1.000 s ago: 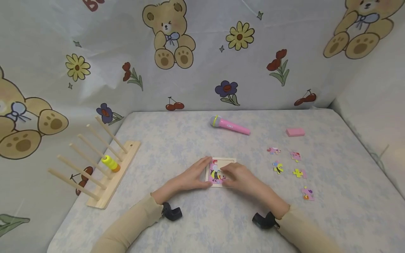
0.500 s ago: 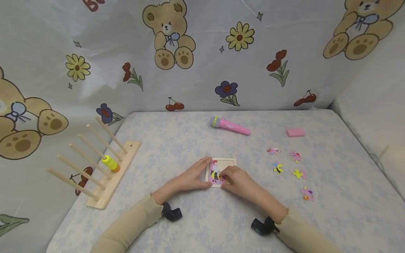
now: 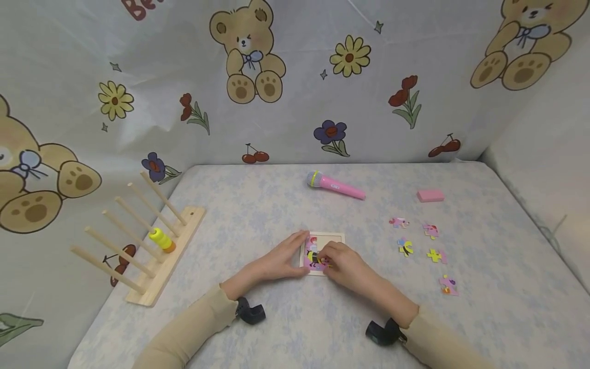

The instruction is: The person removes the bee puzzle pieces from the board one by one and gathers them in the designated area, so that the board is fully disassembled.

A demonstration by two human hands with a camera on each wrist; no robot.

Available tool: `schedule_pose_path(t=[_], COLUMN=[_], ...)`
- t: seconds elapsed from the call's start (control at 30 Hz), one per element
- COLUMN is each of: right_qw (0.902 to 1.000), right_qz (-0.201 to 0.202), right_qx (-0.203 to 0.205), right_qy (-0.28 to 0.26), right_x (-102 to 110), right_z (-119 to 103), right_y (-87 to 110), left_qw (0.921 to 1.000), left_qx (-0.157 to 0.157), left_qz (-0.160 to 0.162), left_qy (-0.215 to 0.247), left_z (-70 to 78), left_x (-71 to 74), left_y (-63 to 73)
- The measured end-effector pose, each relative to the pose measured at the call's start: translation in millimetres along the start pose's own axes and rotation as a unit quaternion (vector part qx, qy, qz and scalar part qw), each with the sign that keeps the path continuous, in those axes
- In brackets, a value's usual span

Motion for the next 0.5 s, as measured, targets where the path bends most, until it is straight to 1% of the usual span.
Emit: schedule_pose_path(t=[0.27,0.37,0.5], right_qw=[0.9994,0.999,0.998], right_qz=[-0.022,-0.037,-0.057], right_qx=[0.022,0.022,0.019], right_qy=[0.015,0.008,-0.017], right_x=[2.6,2.1,0.4], right_z=[3.6,5.1,5.7], right_y=[-3.9,-5.0,-3.5], left_qw=[0.9999,0.9999,0.9996], left_qx=[-0.007,-0.008,-0.011], left_qz=[0.004,0.008,0.023], left_qy=[-0.007,-0.009,-0.013], left_z=[1.4,0.9,0.2], left_x=[3.5,3.2,-1.3], left_y=[-1.5,-1.7,-1.0])
Point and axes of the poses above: each hand's wrist, its own y-axis away from the middle knuckle, its own x-axis out of the back of the hand, z = x × y, the point moved 4 cm from there along -y, towards the middle knuckle, and after that the axes turned 12 degrees about y, right-handed, at the moved point
